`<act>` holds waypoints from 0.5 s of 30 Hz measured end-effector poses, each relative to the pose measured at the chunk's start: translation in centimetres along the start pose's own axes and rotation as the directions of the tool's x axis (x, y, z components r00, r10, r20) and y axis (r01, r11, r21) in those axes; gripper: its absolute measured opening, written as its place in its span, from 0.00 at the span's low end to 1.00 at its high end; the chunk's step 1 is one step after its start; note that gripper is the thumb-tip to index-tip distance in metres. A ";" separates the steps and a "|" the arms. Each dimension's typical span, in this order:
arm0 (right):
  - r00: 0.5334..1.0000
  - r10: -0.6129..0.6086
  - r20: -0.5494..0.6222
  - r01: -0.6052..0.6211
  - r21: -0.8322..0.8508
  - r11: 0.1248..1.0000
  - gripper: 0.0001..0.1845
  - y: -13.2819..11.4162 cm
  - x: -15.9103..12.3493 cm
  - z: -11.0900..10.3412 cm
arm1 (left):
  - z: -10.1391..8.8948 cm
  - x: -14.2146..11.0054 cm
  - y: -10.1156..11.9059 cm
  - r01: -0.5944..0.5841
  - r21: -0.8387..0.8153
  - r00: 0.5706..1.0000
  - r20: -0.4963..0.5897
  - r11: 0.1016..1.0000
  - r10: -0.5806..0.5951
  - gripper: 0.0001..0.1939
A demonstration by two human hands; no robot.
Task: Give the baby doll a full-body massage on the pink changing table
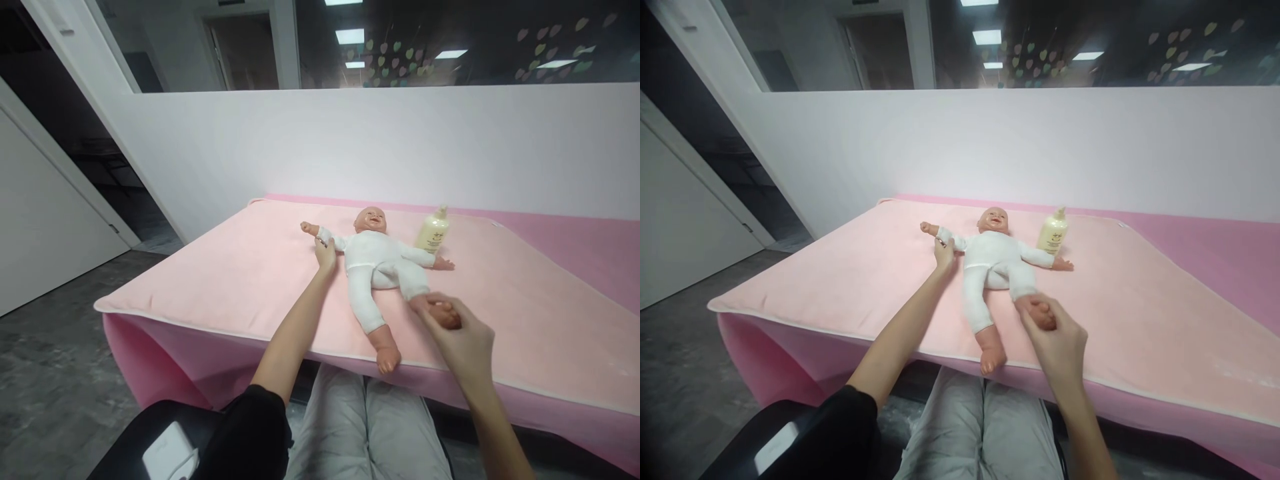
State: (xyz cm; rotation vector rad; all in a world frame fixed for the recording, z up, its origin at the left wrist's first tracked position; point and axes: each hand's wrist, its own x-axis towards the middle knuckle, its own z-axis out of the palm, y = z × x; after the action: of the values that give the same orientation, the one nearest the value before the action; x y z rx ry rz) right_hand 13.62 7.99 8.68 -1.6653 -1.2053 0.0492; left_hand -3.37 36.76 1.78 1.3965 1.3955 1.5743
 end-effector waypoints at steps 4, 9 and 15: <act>0.991 -0.125 -0.054 0.126 0.022 0.992 0.15 -1.8 5.3 2.4 | -0.3 -1.4 1.3 -0.269 0.199 0.959 0.143 0.942 0.243 0.25; 0.977 -0.179 0.116 0.175 0.042 0.984 0.13 -0.1 8.1 7.4 | -0.4 -2.5 2.2 -0.512 0.371 0.830 0.444 0.775 0.337 0.26; 0.989 -0.135 0.057 0.133 0.045 0.990 0.13 -0.7 2.7 3.4 | -0.6 -0.9 0.6 -0.239 0.148 0.948 0.249 0.960 0.198 0.20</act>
State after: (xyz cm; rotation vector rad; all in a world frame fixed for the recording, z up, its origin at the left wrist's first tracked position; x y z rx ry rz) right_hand 12.61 12.25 8.89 -1.5527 -1.3501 0.0402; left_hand -3.62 35.56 2.17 1.8342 1.2981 1.3893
